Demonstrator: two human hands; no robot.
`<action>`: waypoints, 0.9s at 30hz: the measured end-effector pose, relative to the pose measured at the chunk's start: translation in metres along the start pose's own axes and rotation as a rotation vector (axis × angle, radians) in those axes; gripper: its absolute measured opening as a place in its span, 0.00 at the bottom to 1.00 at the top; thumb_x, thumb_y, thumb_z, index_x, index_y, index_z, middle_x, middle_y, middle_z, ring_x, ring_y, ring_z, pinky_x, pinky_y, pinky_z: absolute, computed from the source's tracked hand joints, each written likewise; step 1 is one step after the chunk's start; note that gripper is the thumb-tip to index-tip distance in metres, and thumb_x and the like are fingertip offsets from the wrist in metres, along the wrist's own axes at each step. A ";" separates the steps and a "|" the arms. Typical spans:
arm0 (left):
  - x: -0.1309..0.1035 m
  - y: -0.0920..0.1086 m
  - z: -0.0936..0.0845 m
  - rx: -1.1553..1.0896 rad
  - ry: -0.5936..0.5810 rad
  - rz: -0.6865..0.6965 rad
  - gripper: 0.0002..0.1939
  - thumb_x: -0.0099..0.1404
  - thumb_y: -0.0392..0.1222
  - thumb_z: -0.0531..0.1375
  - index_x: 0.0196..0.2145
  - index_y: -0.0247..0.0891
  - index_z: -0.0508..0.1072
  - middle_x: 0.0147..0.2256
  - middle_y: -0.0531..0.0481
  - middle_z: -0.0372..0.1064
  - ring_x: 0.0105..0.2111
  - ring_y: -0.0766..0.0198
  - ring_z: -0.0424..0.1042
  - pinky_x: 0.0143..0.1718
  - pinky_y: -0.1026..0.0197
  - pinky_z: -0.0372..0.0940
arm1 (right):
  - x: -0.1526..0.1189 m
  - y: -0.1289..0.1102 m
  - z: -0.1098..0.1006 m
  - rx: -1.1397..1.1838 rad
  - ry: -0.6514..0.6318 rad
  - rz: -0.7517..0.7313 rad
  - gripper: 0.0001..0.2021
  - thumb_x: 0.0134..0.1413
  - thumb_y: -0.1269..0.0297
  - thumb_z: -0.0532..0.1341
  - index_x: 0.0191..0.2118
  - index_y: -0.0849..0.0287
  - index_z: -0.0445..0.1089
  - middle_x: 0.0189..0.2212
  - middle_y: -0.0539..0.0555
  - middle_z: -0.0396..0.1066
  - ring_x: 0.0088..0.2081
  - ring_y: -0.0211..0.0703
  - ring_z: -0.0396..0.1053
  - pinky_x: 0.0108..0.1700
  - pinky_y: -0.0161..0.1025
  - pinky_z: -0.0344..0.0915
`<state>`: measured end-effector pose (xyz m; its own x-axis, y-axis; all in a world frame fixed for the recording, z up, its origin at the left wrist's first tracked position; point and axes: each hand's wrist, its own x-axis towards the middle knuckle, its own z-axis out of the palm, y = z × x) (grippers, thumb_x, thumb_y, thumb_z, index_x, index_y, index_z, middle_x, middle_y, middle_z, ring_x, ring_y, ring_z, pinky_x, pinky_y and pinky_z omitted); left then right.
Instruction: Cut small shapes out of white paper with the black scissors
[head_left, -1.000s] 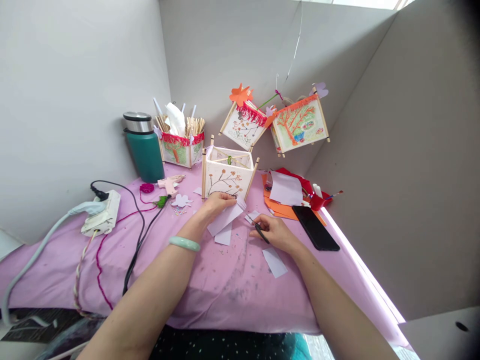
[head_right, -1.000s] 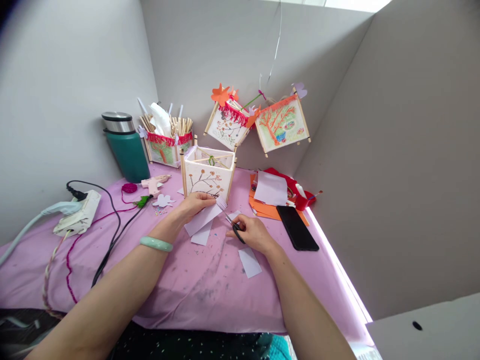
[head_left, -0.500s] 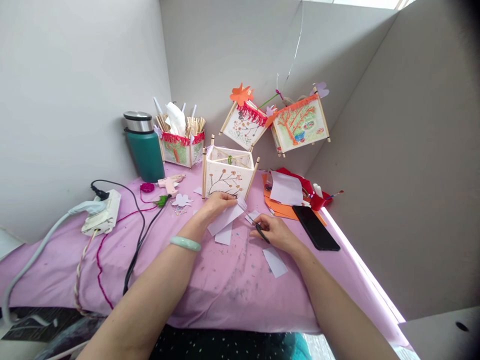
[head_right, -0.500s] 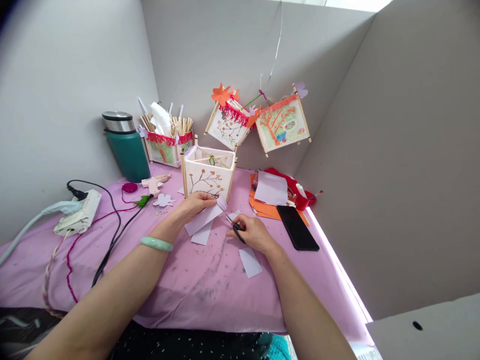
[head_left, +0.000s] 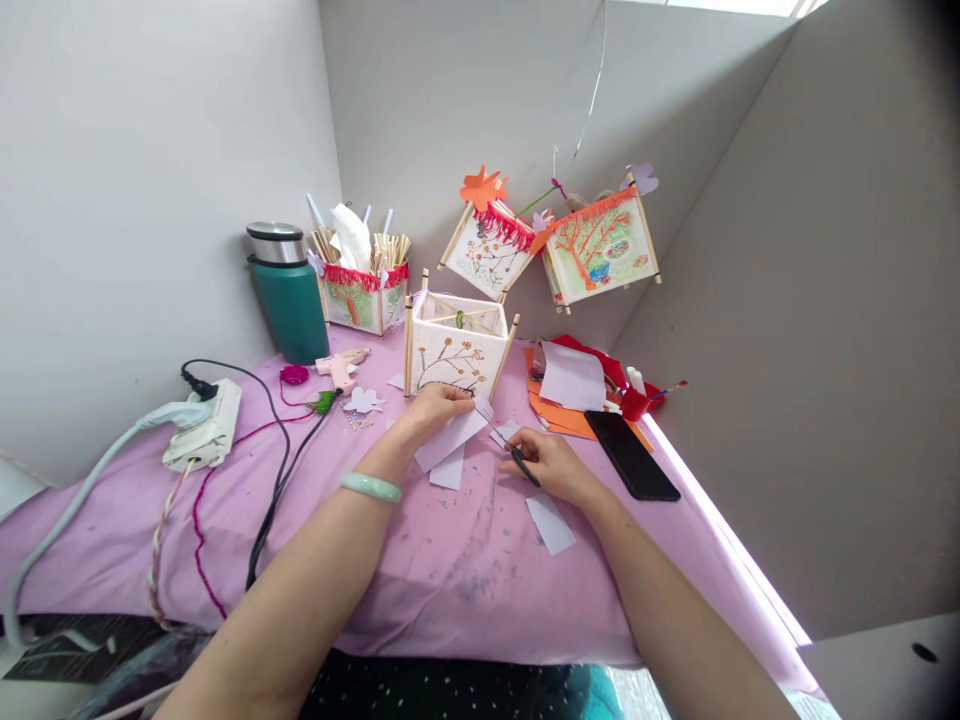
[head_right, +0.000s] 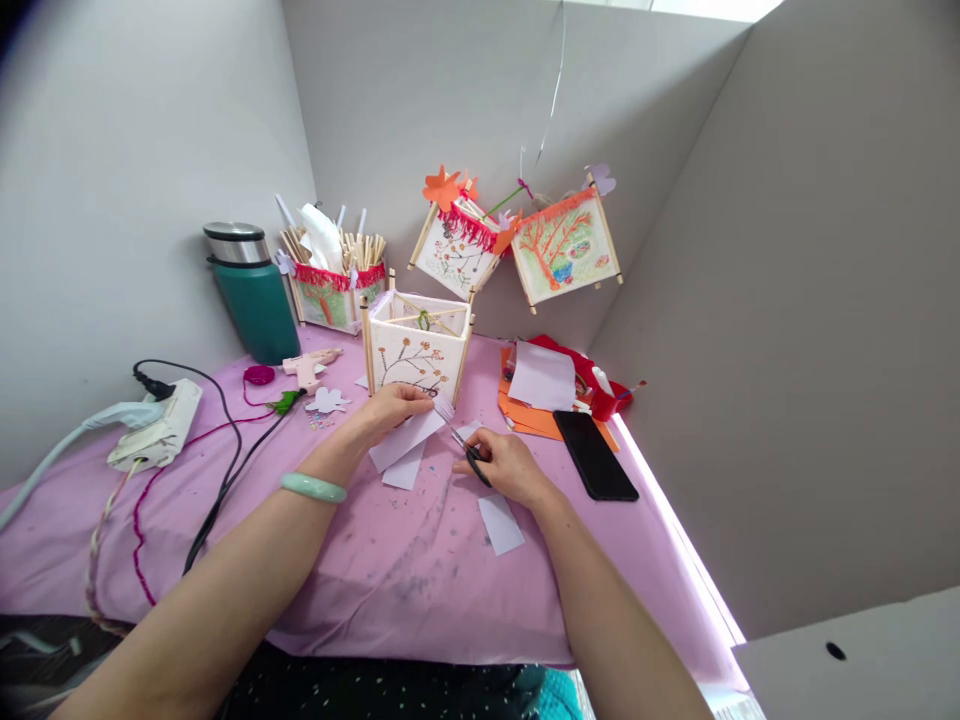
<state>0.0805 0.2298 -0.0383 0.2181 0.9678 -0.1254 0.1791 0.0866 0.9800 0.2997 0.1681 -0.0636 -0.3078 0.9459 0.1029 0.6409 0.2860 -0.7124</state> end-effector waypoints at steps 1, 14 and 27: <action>0.000 0.000 0.000 -0.003 -0.004 -0.001 0.10 0.49 0.43 0.64 0.26 0.34 0.74 0.18 0.55 0.63 0.15 0.72 0.56 0.18 0.65 0.46 | 0.000 0.000 0.000 0.003 -0.002 0.003 0.18 0.45 0.48 0.67 0.34 0.57 0.68 0.19 0.44 0.60 0.23 0.35 0.57 0.26 0.33 0.52; 0.000 0.001 0.001 -0.041 -0.004 -0.021 0.10 0.48 0.43 0.65 0.25 0.34 0.73 0.19 0.54 0.65 0.16 0.71 0.59 0.19 0.66 0.49 | 0.001 0.004 0.002 -0.008 0.017 -0.025 0.17 0.45 0.48 0.66 0.34 0.56 0.69 0.19 0.45 0.63 0.22 0.35 0.58 0.26 0.33 0.53; 0.002 -0.001 0.000 -0.048 -0.015 -0.016 0.10 0.48 0.43 0.66 0.26 0.34 0.74 0.20 0.54 0.67 0.17 0.70 0.60 0.19 0.66 0.51 | 0.001 0.004 0.001 -0.017 0.009 -0.024 0.17 0.45 0.48 0.66 0.34 0.56 0.68 0.19 0.45 0.62 0.23 0.35 0.58 0.26 0.33 0.52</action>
<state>0.0809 0.2315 -0.0400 0.2300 0.9626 -0.1434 0.1367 0.1140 0.9840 0.3013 0.1702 -0.0674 -0.3168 0.9400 0.1264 0.6451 0.3112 -0.6978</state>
